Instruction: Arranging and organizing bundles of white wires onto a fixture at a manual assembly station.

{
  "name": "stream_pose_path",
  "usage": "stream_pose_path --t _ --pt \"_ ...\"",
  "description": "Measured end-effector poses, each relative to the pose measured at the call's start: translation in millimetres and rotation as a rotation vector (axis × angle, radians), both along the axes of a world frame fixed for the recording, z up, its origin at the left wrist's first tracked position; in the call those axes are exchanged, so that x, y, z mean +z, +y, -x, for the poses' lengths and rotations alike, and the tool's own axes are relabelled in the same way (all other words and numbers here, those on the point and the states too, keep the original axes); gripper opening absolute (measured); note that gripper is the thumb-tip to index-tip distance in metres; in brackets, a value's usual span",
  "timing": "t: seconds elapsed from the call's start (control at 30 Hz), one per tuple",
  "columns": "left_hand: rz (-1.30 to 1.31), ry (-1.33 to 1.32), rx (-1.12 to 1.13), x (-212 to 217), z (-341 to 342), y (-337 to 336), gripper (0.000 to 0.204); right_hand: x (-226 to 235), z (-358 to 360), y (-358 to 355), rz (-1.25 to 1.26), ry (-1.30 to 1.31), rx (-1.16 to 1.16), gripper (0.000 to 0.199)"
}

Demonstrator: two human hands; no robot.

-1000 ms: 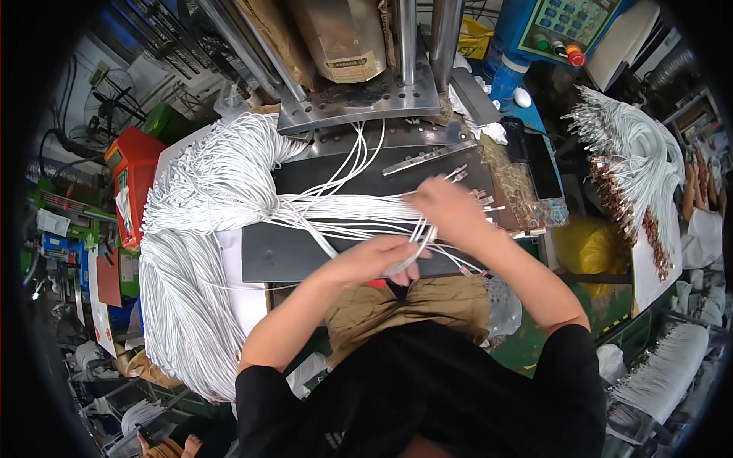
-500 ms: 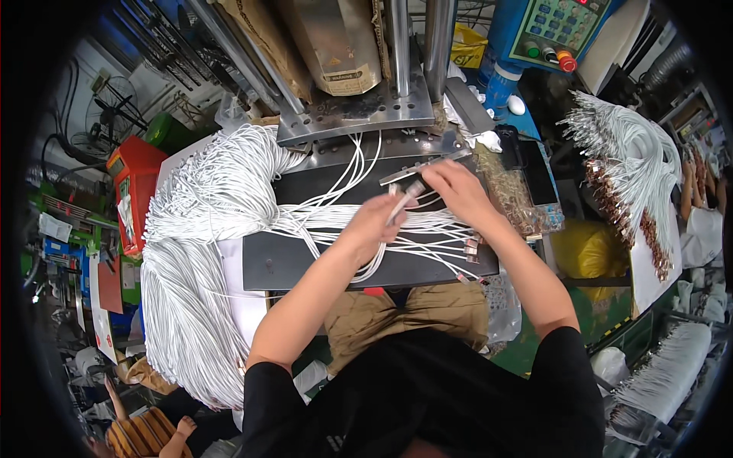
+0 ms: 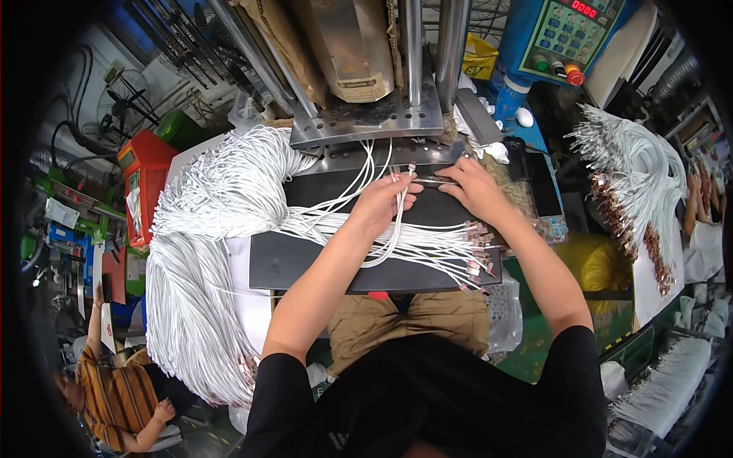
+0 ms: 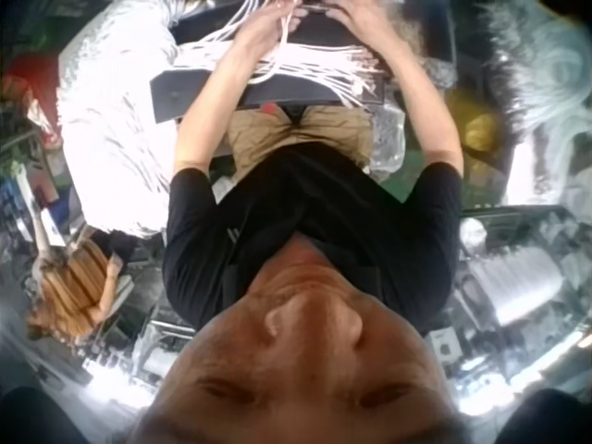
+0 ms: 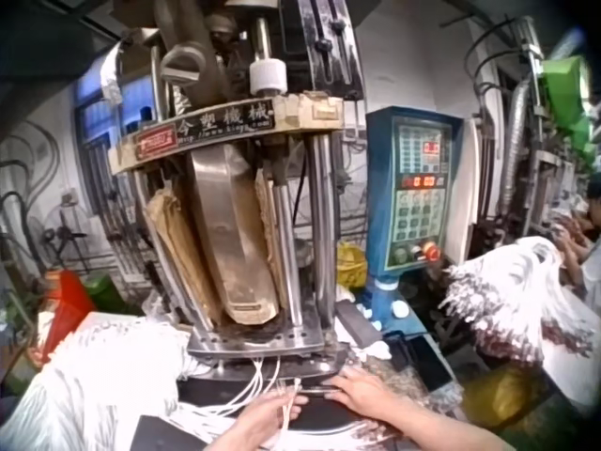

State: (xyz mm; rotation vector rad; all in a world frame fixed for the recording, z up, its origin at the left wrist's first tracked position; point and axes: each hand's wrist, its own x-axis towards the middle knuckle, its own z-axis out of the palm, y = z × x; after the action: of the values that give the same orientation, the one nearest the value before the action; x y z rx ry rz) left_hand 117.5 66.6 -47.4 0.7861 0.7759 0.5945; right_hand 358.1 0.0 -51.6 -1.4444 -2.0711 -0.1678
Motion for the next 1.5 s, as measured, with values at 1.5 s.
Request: stream_pose_path --t 1.5 --pt "-0.222 0.282 -0.292 7 0 -6 0.029 9 16 -2 0.75 0.89 -0.02 0.036"
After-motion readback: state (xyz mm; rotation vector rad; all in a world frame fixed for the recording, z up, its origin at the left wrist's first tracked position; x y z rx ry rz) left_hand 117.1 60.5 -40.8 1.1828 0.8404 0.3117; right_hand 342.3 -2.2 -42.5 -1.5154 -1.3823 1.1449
